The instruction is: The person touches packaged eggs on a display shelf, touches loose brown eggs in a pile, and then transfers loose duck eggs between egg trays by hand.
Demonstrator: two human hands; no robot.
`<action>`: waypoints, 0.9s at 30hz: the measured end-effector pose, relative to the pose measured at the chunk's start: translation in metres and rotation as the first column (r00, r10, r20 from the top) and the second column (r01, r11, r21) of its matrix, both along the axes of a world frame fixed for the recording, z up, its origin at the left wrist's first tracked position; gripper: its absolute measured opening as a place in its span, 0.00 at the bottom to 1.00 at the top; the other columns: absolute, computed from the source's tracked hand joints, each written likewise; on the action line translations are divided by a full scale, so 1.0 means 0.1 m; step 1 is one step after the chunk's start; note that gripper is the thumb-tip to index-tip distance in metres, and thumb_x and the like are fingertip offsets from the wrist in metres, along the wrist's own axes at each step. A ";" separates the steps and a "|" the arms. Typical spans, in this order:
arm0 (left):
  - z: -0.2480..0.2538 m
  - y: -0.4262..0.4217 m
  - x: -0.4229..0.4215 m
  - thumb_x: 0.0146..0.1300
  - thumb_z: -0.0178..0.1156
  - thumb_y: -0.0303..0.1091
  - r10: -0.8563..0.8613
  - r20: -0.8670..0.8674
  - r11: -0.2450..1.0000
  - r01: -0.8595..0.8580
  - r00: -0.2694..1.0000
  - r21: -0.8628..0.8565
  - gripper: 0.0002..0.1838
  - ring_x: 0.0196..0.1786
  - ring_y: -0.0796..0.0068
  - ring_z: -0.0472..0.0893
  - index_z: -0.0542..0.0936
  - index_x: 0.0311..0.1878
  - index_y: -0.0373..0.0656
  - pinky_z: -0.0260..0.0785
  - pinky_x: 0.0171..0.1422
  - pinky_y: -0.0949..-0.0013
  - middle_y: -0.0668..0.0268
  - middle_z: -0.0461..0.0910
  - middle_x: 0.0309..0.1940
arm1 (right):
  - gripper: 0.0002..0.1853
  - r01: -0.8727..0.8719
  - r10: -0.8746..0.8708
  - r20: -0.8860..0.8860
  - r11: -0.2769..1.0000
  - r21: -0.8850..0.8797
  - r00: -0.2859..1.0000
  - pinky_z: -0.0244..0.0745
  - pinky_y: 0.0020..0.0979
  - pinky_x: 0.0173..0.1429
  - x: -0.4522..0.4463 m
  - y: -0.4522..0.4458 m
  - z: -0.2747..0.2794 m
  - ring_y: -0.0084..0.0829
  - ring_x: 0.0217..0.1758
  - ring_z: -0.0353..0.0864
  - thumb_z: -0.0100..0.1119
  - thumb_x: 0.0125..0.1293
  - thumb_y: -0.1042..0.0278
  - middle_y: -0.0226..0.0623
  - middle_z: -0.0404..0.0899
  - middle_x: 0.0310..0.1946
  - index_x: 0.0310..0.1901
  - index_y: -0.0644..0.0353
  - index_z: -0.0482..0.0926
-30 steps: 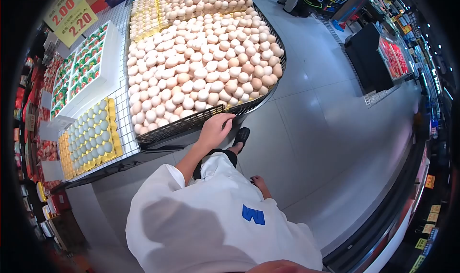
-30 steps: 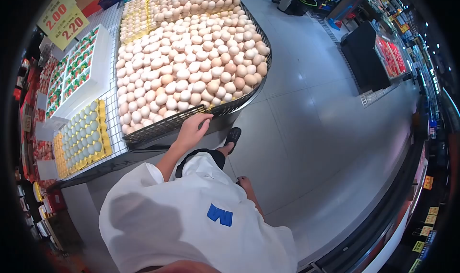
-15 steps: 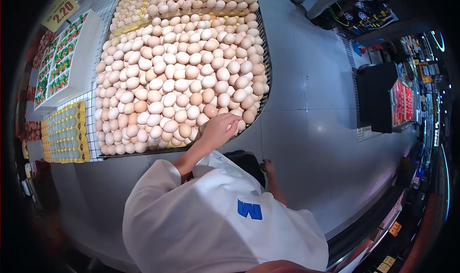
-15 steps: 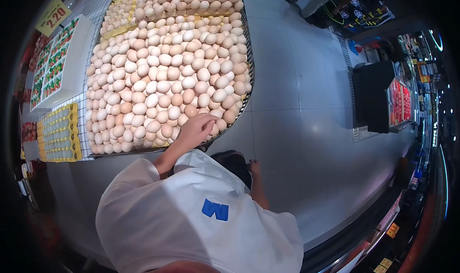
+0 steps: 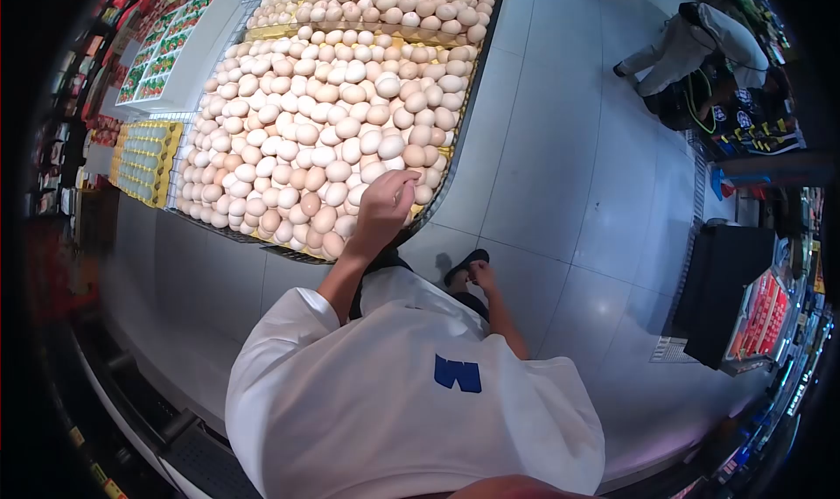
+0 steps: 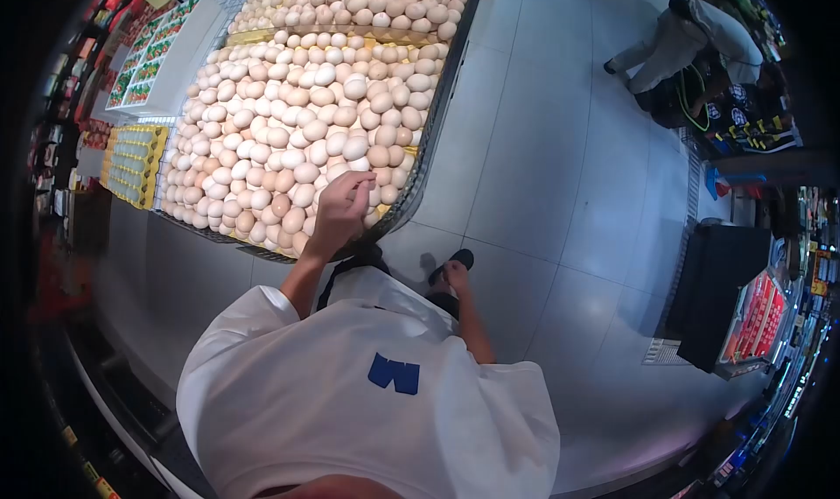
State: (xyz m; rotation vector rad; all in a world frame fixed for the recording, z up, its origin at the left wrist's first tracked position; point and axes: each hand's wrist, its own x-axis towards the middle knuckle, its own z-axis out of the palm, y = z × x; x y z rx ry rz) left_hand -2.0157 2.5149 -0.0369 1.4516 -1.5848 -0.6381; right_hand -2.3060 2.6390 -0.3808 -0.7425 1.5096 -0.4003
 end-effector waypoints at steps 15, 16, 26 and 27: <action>-0.14 -0.75 -1.32 0.63 0.58 0.31 0.041 0.182 0.999 -0.045 0.982 0.016 0.14 0.53 0.50 0.77 0.78 0.50 0.36 0.68 0.60 0.55 0.53 0.79 0.46 | 0.15 -0.370 0.330 -0.431 0.929 -0.009 0.840 0.76 0.40 0.38 -2.96 0.11 -0.55 0.44 0.35 0.83 0.58 0.62 0.59 0.51 0.83 0.33 0.42 0.62 0.82; -0.23 -0.82 -1.35 0.63 0.58 0.31 0.060 0.231 0.997 -0.068 0.971 0.028 0.14 0.53 0.50 0.76 0.78 0.51 0.36 0.68 0.60 0.55 0.53 0.78 0.46 | 0.16 -0.638 0.533 -0.545 0.770 -0.004 0.647 0.77 0.42 0.44 -2.95 0.02 -0.64 0.46 0.41 0.84 0.61 0.61 0.55 0.51 0.85 0.37 0.43 0.58 0.85; -1.07 -2.39 -1.76 0.59 0.63 0.27 0.090 0.196 0.996 -0.092 0.976 -0.001 0.16 0.54 0.51 0.76 0.77 0.51 0.39 0.69 0.61 0.57 0.55 0.77 0.49 | 0.17 -0.319 0.274 -0.306 0.941 -0.108 0.912 0.79 0.38 0.46 -2.68 -2.26 -0.37 0.40 0.39 0.85 0.56 0.65 0.61 0.47 0.86 0.35 0.42 0.66 0.86; -1.01 -2.67 -1.75 0.59 0.63 0.27 0.101 0.183 0.995 -0.101 0.978 -0.009 0.16 0.54 0.51 0.76 0.77 0.51 0.39 0.69 0.61 0.57 0.55 0.77 0.49 | 0.17 -0.217 0.173 -0.305 0.969 -0.116 0.936 0.79 0.39 0.44 -2.75 -2.52 -0.28 0.40 0.37 0.85 0.56 0.66 0.60 0.46 0.86 0.34 0.40 0.68 0.86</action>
